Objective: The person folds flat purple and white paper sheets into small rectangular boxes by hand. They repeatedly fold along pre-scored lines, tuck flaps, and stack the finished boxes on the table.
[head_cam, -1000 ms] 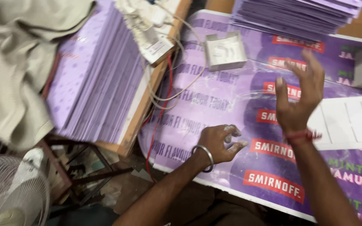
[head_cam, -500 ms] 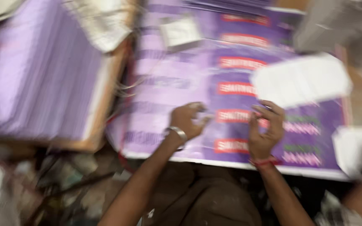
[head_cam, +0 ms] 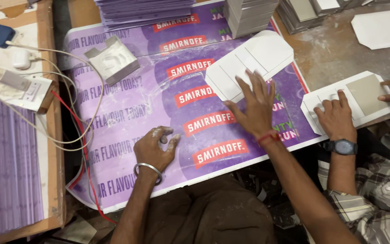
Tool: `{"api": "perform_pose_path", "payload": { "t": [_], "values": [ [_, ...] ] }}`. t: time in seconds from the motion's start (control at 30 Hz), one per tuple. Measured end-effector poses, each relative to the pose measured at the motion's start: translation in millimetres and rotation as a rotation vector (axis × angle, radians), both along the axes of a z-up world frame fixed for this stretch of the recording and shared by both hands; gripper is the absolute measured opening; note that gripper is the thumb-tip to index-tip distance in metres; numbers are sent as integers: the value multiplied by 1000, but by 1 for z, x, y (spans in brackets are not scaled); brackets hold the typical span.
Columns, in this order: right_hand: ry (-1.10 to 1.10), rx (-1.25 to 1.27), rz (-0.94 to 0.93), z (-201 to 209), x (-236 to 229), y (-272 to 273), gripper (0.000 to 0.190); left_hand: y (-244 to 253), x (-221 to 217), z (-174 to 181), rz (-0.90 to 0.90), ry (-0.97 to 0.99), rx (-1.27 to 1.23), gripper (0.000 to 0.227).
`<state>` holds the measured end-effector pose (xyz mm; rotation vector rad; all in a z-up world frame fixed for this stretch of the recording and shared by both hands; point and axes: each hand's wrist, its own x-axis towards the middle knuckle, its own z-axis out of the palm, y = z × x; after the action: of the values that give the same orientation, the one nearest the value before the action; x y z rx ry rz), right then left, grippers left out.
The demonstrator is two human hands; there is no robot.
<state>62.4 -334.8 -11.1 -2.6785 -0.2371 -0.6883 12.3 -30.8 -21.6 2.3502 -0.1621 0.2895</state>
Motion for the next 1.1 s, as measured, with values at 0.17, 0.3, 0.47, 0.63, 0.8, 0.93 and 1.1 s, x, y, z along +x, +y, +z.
{"api": "perform_pose_path", "payload": {
  "t": [0.17,0.3,0.47,0.63,0.8,0.93,1.1],
  "values": [
    [243,-322,-86,-4,23,0,92,-1,1,1,11,-12,-21,26],
    [439,-303,-106,-3,-22,16,93,-5,1,2,32,4,2,26],
    [217,-151,206,2,-105,34,105,-3,2,-5,29,-43,7,26],
    [245,-78,340,4,-146,43,90,-5,4,5,139,172,-103,31],
    [84,17,167,-3,-156,47,39,-6,11,32,85,369,-85,51],
    [-4,210,172,-1,-158,55,23,-12,6,45,-43,892,-272,73],
    [14,176,272,8,-169,79,21,-18,-1,18,-244,878,-424,102]
  ]
}}
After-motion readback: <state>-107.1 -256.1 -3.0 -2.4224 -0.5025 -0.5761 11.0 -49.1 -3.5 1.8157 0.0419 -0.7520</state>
